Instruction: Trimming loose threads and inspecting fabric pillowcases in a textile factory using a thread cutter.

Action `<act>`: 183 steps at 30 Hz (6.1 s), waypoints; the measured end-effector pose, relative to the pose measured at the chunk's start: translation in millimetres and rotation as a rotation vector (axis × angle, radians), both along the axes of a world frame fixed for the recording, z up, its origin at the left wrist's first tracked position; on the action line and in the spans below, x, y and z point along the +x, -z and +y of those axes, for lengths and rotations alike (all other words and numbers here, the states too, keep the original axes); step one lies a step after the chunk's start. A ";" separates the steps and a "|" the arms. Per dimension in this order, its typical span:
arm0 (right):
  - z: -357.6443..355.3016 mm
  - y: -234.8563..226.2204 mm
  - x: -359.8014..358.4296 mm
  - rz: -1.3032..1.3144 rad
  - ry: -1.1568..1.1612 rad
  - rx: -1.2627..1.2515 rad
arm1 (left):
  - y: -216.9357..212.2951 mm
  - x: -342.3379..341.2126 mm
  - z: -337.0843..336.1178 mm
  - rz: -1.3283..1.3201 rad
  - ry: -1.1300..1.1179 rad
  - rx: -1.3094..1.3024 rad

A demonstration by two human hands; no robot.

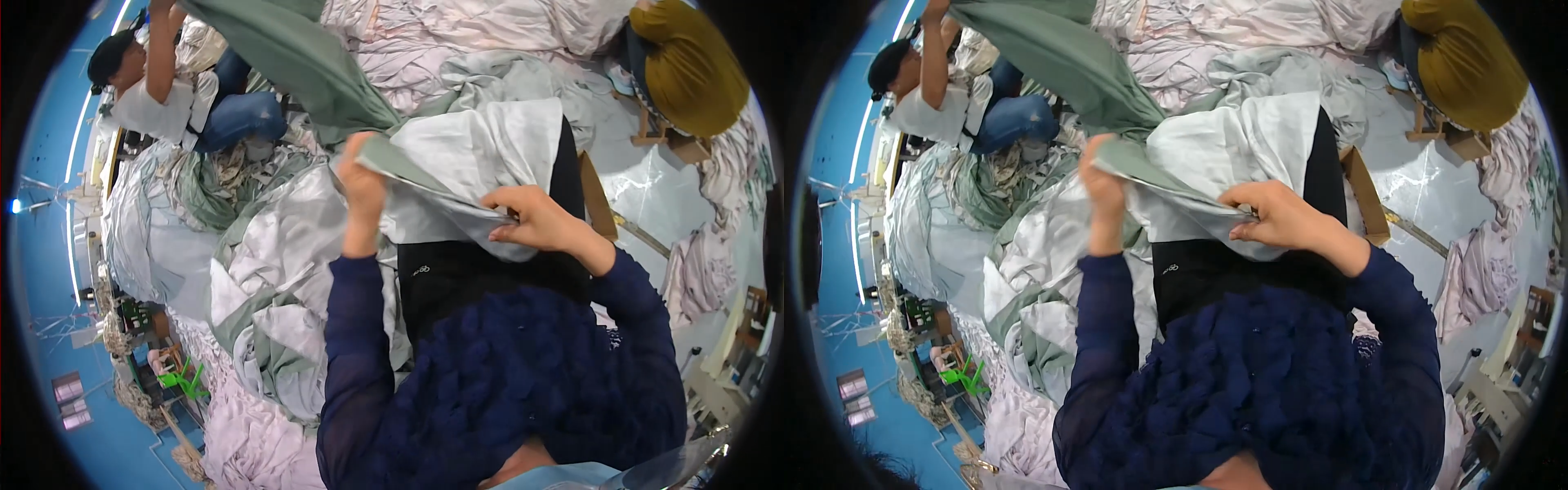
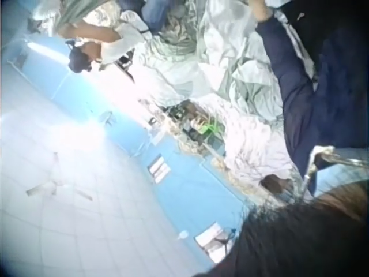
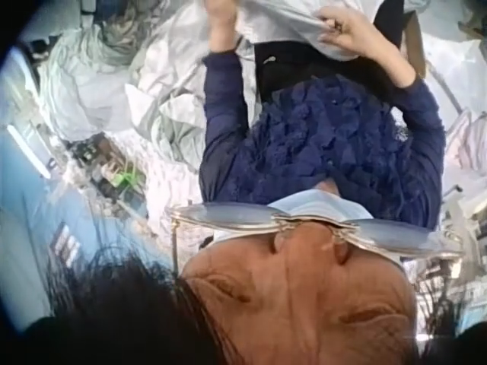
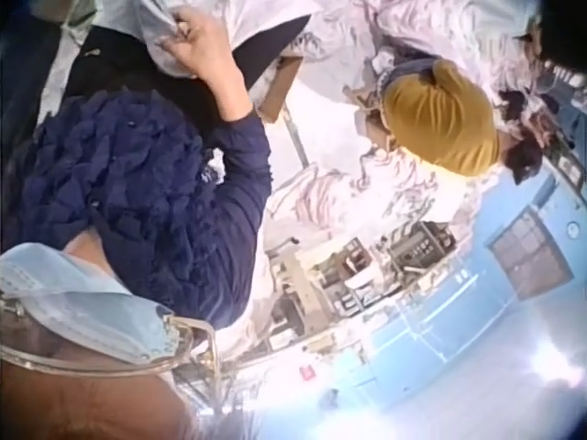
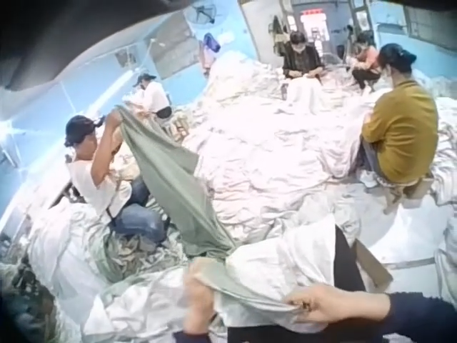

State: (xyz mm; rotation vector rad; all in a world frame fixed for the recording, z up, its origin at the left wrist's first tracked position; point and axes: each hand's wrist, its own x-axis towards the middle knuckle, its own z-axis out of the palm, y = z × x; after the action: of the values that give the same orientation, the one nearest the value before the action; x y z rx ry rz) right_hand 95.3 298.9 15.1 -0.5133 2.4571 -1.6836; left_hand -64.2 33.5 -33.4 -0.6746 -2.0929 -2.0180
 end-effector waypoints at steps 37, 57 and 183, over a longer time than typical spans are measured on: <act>101.4 34.3 75.4 0.327 0.524 0.548 | -14.0 51.7 -273.2 -0.013 -1.194 -0.023; 166.2 168.2 51.8 -0.515 0.669 -0.235 | 13.0 79.3 101.9 0.031 0.323 -0.754; 62.9 61.7 -44.4 0.356 0.567 0.418 | 49.5 16.4 172.1 -1.018 0.579 0.127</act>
State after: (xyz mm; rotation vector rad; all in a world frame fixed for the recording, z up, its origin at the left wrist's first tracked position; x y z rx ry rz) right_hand 50.9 361.8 -46.6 -0.0605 3.3391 -1.2168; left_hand -47.8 205.7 -82.9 -0.2267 -2.3359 -3.3066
